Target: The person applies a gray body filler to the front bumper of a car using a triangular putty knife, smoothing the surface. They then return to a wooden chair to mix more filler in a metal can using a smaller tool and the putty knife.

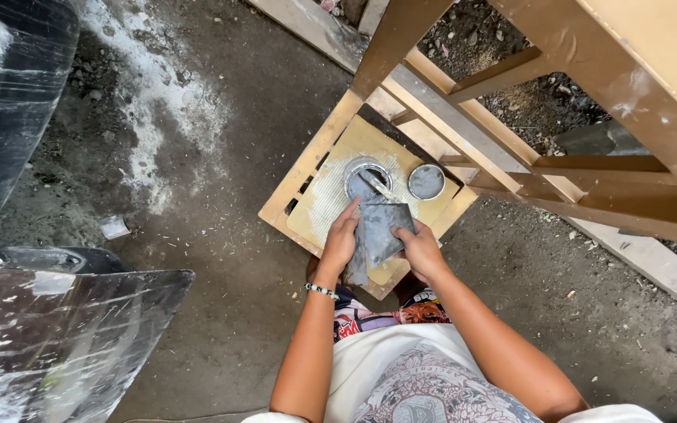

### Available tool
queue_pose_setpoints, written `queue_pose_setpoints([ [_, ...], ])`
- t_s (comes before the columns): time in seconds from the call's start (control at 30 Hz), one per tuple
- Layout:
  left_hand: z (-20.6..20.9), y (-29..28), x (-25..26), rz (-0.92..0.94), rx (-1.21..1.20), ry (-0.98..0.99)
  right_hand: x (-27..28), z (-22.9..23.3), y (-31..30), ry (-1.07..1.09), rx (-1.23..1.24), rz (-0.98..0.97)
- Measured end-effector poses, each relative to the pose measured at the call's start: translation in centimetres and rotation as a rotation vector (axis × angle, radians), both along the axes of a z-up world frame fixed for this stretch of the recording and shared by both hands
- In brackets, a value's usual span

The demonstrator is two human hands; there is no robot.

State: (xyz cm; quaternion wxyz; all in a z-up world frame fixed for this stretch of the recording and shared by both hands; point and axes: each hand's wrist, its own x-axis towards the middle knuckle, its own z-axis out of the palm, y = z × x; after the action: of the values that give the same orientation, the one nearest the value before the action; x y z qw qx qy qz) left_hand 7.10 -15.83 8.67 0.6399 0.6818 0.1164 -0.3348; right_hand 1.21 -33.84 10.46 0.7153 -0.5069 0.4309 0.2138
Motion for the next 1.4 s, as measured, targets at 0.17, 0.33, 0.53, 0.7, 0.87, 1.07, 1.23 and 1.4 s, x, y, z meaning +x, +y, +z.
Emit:
queue_pose_setpoints([
  [0.17,-2.8,1.4,-1.1,0.083,-0.041,-0.045,-0.4,-0.6,-0.3,-0.017,0.03,-0.042],
  [0.33,-1.1,2.3,-1.4,0.159,-0.087,0.108,0.2,-0.5,-0.1,-0.077,-0.118,0.09],
  [0.53,-2.1,3.3,-1.8,0.06,-0.064,0.126,4.7,1.7,1.5,-0.15,-0.18,0.138],
  [0.7,0.4,3.0,-0.4,-0.173,0.17,-0.104,7.5,3.8,2.9,-0.137,-0.207,0.12],
  [0.87,1.0,2.5,-0.3,-0.213,0.214,-0.075,7.8,3.9,3.6,-0.115,-0.213,0.09],
  [1.07,0.1,2.3,-1.3,-0.194,0.179,-0.205,7.7,3.5,4.1,-0.129,-0.217,0.031],
  [1.23,0.0,1.2,-2.3,-0.145,0.188,-0.251,7.6,2.5,4.2,-0.146,-0.185,-0.029],
  [1.4,-3.4,0.4,-4.2,-0.08,0.304,-0.278,8.5,3.2,4.9,-0.126,-0.166,-0.002],
])
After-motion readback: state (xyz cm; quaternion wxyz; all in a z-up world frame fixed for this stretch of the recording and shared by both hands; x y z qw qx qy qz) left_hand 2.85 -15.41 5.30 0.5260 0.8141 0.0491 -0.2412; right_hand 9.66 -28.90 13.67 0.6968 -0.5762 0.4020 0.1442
